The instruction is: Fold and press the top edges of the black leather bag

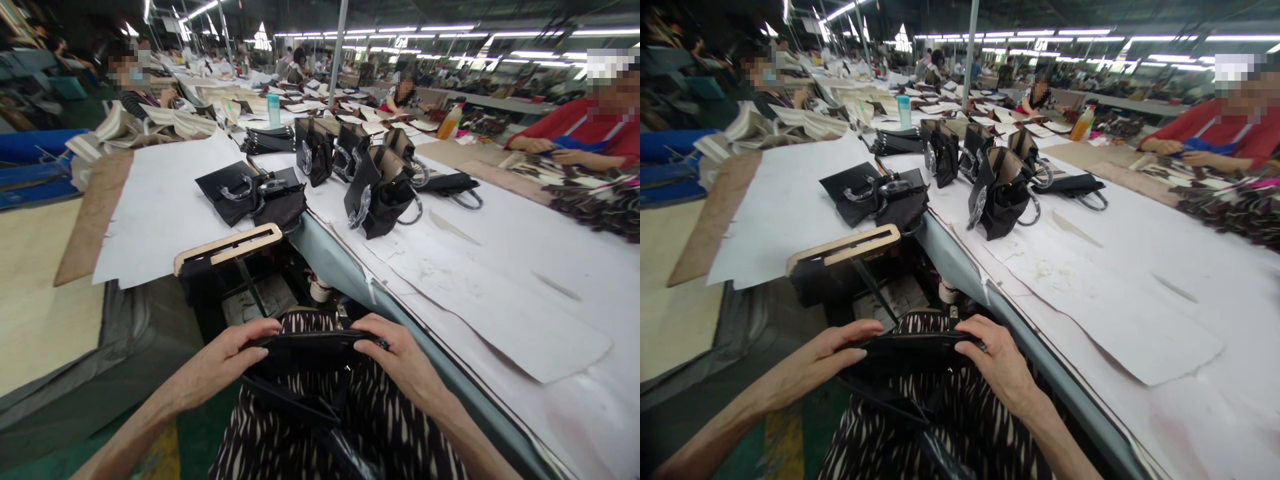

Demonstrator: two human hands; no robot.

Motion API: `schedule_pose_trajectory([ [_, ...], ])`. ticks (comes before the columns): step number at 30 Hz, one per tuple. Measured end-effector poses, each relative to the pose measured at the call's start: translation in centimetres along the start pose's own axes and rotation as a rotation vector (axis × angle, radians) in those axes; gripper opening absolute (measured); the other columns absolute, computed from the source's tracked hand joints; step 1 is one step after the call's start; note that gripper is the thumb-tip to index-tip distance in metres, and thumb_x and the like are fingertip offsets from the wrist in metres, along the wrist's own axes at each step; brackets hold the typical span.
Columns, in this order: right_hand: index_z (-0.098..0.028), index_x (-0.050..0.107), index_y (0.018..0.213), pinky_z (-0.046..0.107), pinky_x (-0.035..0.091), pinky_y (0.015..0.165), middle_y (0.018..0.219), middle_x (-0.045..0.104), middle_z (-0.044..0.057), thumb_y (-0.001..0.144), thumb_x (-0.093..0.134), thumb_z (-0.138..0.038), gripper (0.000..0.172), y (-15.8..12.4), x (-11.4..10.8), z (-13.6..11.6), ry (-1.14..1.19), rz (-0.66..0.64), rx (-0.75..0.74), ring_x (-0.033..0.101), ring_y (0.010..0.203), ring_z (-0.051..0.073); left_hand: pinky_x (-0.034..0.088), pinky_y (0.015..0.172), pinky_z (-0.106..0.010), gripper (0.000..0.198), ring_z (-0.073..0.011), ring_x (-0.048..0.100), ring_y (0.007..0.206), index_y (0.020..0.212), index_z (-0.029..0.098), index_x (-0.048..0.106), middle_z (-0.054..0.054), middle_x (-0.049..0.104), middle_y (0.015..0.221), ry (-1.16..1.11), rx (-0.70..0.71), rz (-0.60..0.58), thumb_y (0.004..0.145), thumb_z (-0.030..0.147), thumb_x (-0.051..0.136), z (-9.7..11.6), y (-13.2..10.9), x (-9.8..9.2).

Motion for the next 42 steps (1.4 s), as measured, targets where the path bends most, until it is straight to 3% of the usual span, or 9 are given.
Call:
schedule_pose_trajectory([
  [5,-0.021,0.063,0.083,0.028,0.041,0.073,0.082,0.058,0.001,0.08,0.052,-0.028,0.013,-0.2,0.7,0.3,0.05,0.041,-0.011,0.054,0.078,0.017,0.031,0.102,-0.033,0.044,-0.021,0.047,0.112,0.122,0.029,0.049,0.001,0.052,0.125,0.266,0.076,0.041,0.078,0.023,0.05,0.9,0.3,-0.5],
  [9,-0.022,0.061,0.082,0.027,0.04,0.074,0.082,0.057,-0.001,0.081,0.051,-0.025,0.011,-0.3,1.2,-0.5,0.063,0.037,0.003,0.053,0.079,0.015,0.034,0.096,-0.042,0.043,-0.0259,0.048,0.108,0.118,0.024,0.052,-0.005,0.055,0.119,0.557,0.069,0.177,0.075,0.016,0.052,3.3,0.4,-0.3],
  [11,-0.022,0.061,0.083,0.026,0.039,0.074,0.082,0.057,-0.001,0.081,0.051,-0.024,0.01,-0.3,1.5,-1.0,0.054,0.021,0.007,0.053,0.08,0.016,0.036,0.093,-0.044,0.034,-0.0261,0.048,0.104,0.11,0.023,0.055,-0.005,0.058,0.112,0.628,0.139,0.246,0.077,0.017,0.052,5.2,0.3,0.7],
  [15,-0.022,0.06,0.085,0.026,0.04,0.074,0.084,0.057,0.0,0.081,0.051,-0.022,0.01,-0.4,2.3,-1.4,0.065,-0.017,-0.012,0.053,0.082,0.016,0.042,0.088,-0.038,0.021,-0.0213,0.049,0.096,0.099,0.022,0.056,-0.004,0.058,0.103,0.568,0.329,0.23,0.081,0.015,0.049,7.4,0.7,4.3],
  [18,-0.023,0.061,0.086,0.025,0.04,0.075,0.086,0.058,-0.001,0.08,0.051,-0.021,0.011,-0.5,2.5,-1.3,0.086,-0.002,-0.016,0.053,0.084,0.015,0.045,0.084,-0.038,0.018,-0.0214,0.047,0.094,0.096,0.019,0.056,-0.005,0.056,0.1,0.563,0.365,0.307,0.083,0.012,0.045,7.0,1.3,5.7],
  [21,-0.023,0.061,0.084,0.026,0.04,0.075,0.085,0.058,-0.001,0.08,0.052,-0.022,0.01,-0.5,2.5,-1.1,0.099,0.008,-0.022,0.054,0.083,0.015,0.046,0.08,-0.037,0.017,-0.0209,0.046,0.091,0.094,0.016,0.055,-0.006,0.054,0.097,0.604,0.391,0.356,0.085,0.011,0.041,6.1,1.8,5.9],
  [31,-0.022,0.053,0.091,0.031,0.041,0.076,0.087,0.06,-0.001,0.079,0.053,-0.033,0.016,-0.4,2.7,0.3,-0.101,0.031,0.098,0.055,0.084,0.018,0.045,0.076,-0.034,0.016,-0.0193,0.044,0.088,0.087,0.017,0.052,-0.004,0.048,0.097,0.755,0.423,0.26,0.084,0.006,0.04,5.0,1.7,5.0],
  [35,-0.021,0.057,0.09,0.033,0.041,0.077,0.088,0.063,0.002,0.083,0.047,-0.035,0.019,-0.2,3.0,0.3,-0.221,0.008,0.042,0.057,0.085,0.02,0.044,0.079,-0.037,0.012,-0.02,0.043,0.09,0.085,0.017,0.05,-0.004,0.048,0.098,0.782,0.433,0.208,0.083,0.007,0.043,5.0,1.7,5.2],
  [42,-0.022,0.059,0.093,0.03,0.042,0.074,0.091,0.066,0.003,0.083,0.046,-0.033,0.02,0.1,3.2,-0.5,-0.178,-0.043,0.051,0.059,0.085,0.02,0.044,0.081,-0.038,0.012,-0.0196,0.046,0.086,0.088,0.017,0.048,-0.004,0.051,0.091,0.797,0.447,0.162,0.084,0.008,0.04,5.1,1.8,5.6],
])
Point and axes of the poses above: each hand's wrist, its own y-axis towards the middle knuckle, its own x-axis out of the palm, z = x × y, the point moved 3 cm from there along y, towards the middle knuckle
